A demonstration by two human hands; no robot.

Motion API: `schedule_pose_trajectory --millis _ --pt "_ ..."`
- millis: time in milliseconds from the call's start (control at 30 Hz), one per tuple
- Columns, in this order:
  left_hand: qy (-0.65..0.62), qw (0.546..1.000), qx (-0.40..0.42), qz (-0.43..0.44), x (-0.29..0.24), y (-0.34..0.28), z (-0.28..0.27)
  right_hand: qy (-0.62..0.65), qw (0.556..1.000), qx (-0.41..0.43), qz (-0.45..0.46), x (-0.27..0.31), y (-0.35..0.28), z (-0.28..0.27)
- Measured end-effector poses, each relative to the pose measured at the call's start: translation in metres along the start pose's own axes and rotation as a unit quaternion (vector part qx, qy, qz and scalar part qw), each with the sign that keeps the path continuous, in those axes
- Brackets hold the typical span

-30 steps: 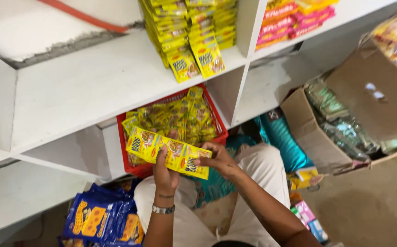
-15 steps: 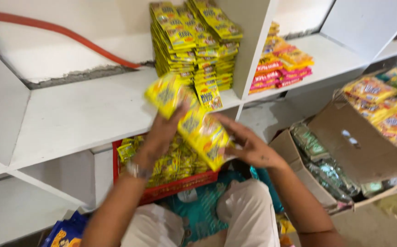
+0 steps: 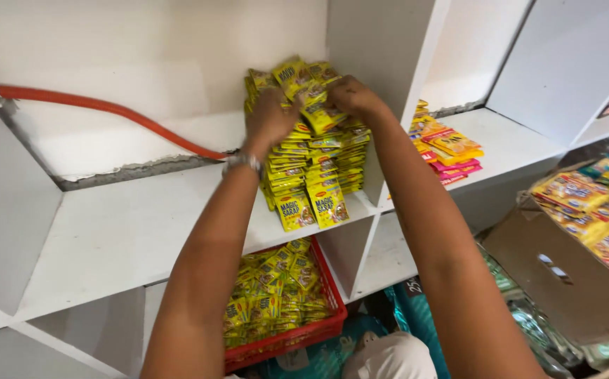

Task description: Organizing and stacking small seasoning packets from a red crate onto store shelves.

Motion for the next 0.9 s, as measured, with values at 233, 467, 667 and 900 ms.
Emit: schedule_pose_trajectory --millis 233,467,667,900 --pt "-0.024 0.997 -0.017 0.072 0.012 -0.055 0.015 -0.073 0.996 0.027 -0.051 0.007 0.003 0.006" --pt "-0.082 0.985 -0.096 0.121 -0.005 -0.075 0.003 -0.270 0.946 -0.177 0.034 -0.038 -0.001 0.003" --pt "-0.073 0.986 -0.087 0.120 0.013 -0.063 0.013 -0.403 0.890 -0.214 -0.002 -0.014 -0.014 0.019" --pt "-0.059 0.981 -0.119 0.145 -0.015 -0.096 -0.020 -0.280 0.910 -0.303 0.044 0.118 -0.067 -0.015"
Point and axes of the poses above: each hand's wrist, its own y-axis towards the middle knuckle, its own z-axis out of the palm, x = y × z, the point moved 9 cm from there along y, towards the middle knuckle, and after that the axes turned 15 degrees about -y, right-handed, at the moved point
